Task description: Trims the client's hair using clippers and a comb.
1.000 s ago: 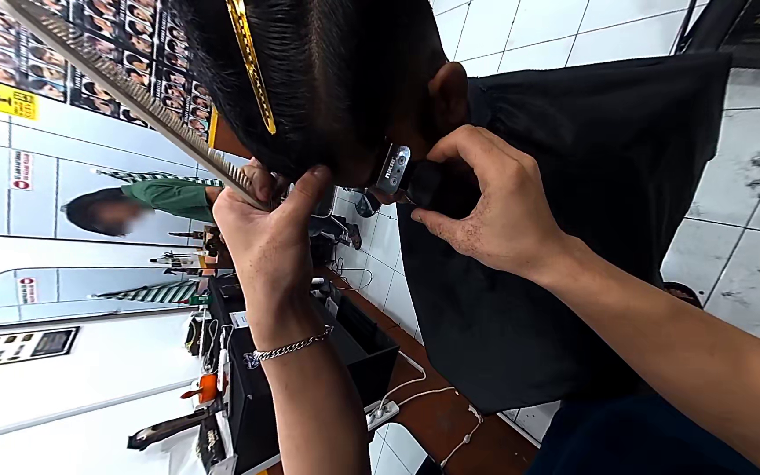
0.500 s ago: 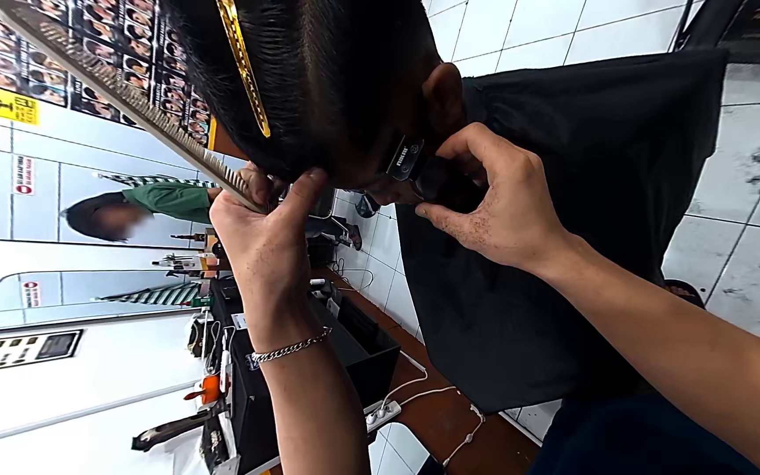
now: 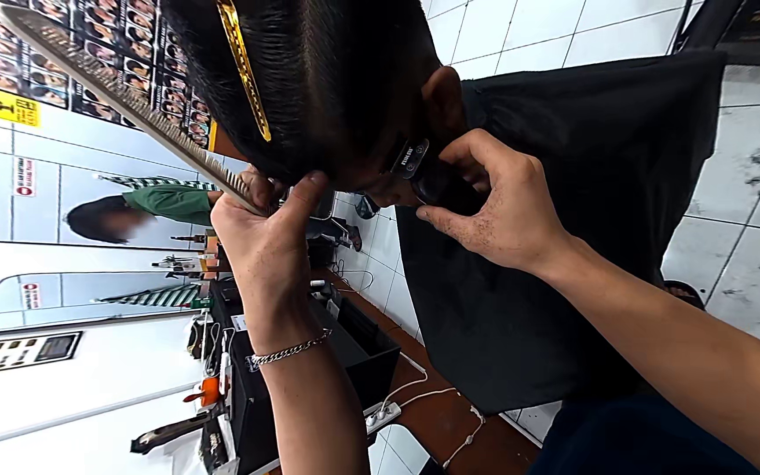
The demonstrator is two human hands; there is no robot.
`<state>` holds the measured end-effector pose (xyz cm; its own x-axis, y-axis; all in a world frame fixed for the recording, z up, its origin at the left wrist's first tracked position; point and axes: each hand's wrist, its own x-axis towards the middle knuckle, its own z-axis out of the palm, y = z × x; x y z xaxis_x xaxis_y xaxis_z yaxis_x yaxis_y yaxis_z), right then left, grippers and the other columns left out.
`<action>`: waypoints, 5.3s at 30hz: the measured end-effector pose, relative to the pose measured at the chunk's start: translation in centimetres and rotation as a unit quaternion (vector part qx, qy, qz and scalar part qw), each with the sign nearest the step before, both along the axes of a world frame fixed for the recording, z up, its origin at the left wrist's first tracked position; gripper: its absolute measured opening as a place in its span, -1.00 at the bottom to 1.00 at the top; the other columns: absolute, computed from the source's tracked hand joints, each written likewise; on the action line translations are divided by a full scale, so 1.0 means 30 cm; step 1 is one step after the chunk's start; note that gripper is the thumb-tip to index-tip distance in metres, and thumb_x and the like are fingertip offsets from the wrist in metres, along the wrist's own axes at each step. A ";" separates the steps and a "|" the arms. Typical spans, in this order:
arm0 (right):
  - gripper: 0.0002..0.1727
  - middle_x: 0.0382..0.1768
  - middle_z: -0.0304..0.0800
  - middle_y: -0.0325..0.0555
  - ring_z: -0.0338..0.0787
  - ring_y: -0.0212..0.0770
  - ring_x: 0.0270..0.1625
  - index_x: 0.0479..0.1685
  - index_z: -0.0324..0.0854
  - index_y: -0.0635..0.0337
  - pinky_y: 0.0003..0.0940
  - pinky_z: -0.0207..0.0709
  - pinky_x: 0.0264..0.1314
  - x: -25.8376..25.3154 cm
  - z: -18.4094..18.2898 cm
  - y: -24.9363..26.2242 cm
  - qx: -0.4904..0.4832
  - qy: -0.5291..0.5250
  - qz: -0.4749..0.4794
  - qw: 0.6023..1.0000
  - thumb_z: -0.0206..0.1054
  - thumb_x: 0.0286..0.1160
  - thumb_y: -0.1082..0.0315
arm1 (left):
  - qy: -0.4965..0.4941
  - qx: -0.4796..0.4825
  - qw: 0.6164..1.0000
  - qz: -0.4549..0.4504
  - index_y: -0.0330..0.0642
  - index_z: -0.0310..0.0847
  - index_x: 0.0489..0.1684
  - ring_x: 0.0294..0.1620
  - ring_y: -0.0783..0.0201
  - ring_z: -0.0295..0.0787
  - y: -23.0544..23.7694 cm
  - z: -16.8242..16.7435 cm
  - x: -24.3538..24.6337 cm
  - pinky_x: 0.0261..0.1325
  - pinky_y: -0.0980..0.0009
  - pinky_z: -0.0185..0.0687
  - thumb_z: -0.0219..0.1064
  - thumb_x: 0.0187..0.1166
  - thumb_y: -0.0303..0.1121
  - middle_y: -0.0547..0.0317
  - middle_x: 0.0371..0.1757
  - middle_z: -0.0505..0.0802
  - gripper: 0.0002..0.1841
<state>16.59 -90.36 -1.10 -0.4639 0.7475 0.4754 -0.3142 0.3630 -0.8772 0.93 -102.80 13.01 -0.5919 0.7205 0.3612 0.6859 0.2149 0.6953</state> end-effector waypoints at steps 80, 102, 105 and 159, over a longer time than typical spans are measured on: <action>-0.60 -0.14 0.79 -0.13 0.84 -0.36 -0.27 0.28 0.51 0.34 -0.34 0.84 -0.25 0.219 0.015 0.007 -0.140 0.095 0.010 0.986 0.32 0.59 0.28 | -0.095 0.104 0.989 -0.040 0.20 0.61 -0.51 -0.67 0.60 0.52 -0.132 -0.041 0.202 -0.53 0.64 0.50 0.10 0.80 -0.23 0.54 -0.65 0.66 -0.66; -0.49 -0.01 0.88 0.16 0.87 -0.15 0.05 0.27 0.70 0.45 -0.42 0.67 0.21 -0.004 0.012 -0.028 0.048 0.020 -0.108 0.993 0.51 0.42 0.26 | -0.211 0.104 0.951 -0.199 -0.14 0.55 -0.38 0.60 0.07 0.59 0.053 -0.240 0.225 0.56 0.16 0.52 -0.26 0.69 -0.43 -0.11 0.52 0.70 -0.60; -0.50 -0.03 0.88 0.15 0.86 -0.13 0.03 0.25 0.71 0.43 -0.41 0.67 0.18 -0.009 0.011 -0.027 0.050 0.014 -0.109 0.993 0.51 0.42 0.25 | -0.211 0.103 0.950 -0.206 -0.12 0.55 -0.41 0.60 0.08 0.58 0.049 -0.237 0.219 0.57 0.17 0.51 -0.25 0.69 -0.42 -0.09 0.53 0.68 -0.60; -0.51 -0.12 0.83 0.09 0.82 -0.16 -0.07 0.26 0.74 0.37 -0.42 0.66 0.02 -0.027 0.027 -0.023 0.068 0.003 -0.118 0.991 0.52 0.42 0.22 | -0.208 0.095 0.952 -0.204 -0.14 0.48 -0.50 0.65 0.07 0.50 0.058 -0.220 0.209 0.61 0.16 0.43 -0.31 0.65 -0.42 -0.10 0.51 0.68 -0.58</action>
